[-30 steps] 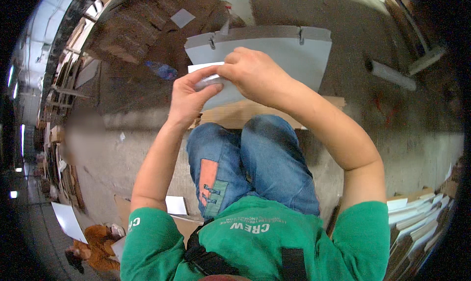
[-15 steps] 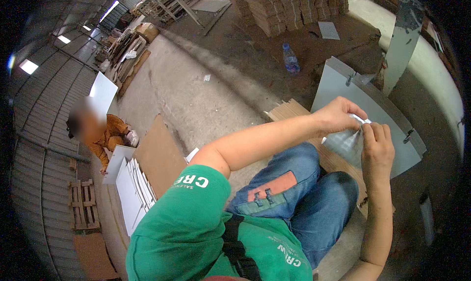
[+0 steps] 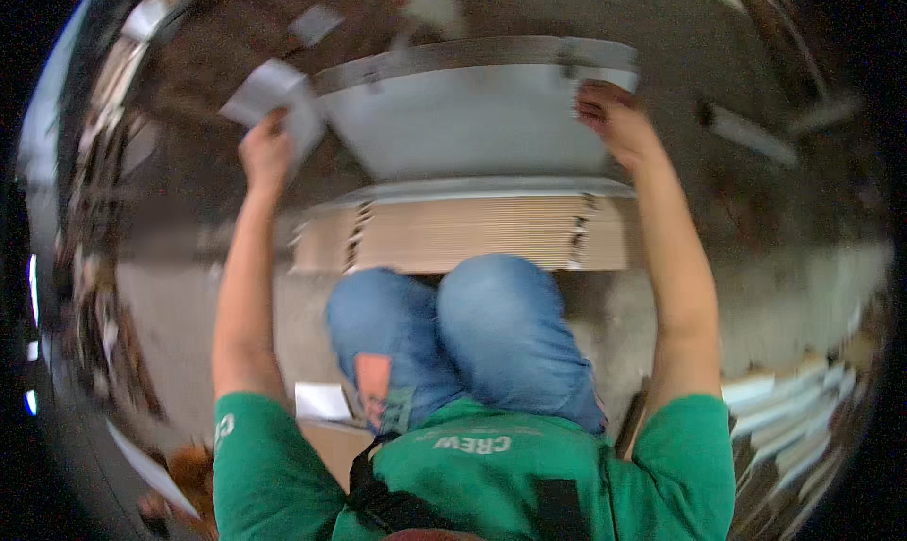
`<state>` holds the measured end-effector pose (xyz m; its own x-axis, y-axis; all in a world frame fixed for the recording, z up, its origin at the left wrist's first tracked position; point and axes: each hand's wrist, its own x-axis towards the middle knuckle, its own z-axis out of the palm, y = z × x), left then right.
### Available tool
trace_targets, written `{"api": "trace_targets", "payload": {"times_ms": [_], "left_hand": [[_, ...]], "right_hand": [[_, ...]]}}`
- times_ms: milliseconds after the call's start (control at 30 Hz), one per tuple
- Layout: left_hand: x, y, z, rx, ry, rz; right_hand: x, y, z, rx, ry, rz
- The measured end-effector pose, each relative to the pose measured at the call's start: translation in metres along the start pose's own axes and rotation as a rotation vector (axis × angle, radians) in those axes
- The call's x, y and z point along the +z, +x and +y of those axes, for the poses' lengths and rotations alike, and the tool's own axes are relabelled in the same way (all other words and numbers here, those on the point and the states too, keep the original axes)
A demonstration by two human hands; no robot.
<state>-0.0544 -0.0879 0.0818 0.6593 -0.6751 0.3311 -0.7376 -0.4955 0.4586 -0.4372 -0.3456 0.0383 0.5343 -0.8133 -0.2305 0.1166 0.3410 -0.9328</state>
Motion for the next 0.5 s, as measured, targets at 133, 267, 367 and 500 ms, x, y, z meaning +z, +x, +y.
{"api": "trace_targets", "payload": {"times_ms": [133, 267, 367, 500], "left_hand": [[0.045, 0.026, -0.093, 0.068, 0.334, 0.066], [0.104, 0.042, -0.092, -0.344, 0.093, -0.050], [0.117, 0.039, -0.059, -0.644, -0.340, -0.006], [0.133, 0.032, -0.071, -0.595, -0.792, 0.068]], "right_hand": [[-0.056, 0.041, 0.042, -0.082, -0.686, 0.220], [-0.069, 0.060, 0.059, -0.416, -1.121, 0.317], [-0.062, 0.069, 0.065, -0.620, -1.280, 0.356], [-0.065, 0.072, 0.071, -0.695, -1.366, 0.420]]}}
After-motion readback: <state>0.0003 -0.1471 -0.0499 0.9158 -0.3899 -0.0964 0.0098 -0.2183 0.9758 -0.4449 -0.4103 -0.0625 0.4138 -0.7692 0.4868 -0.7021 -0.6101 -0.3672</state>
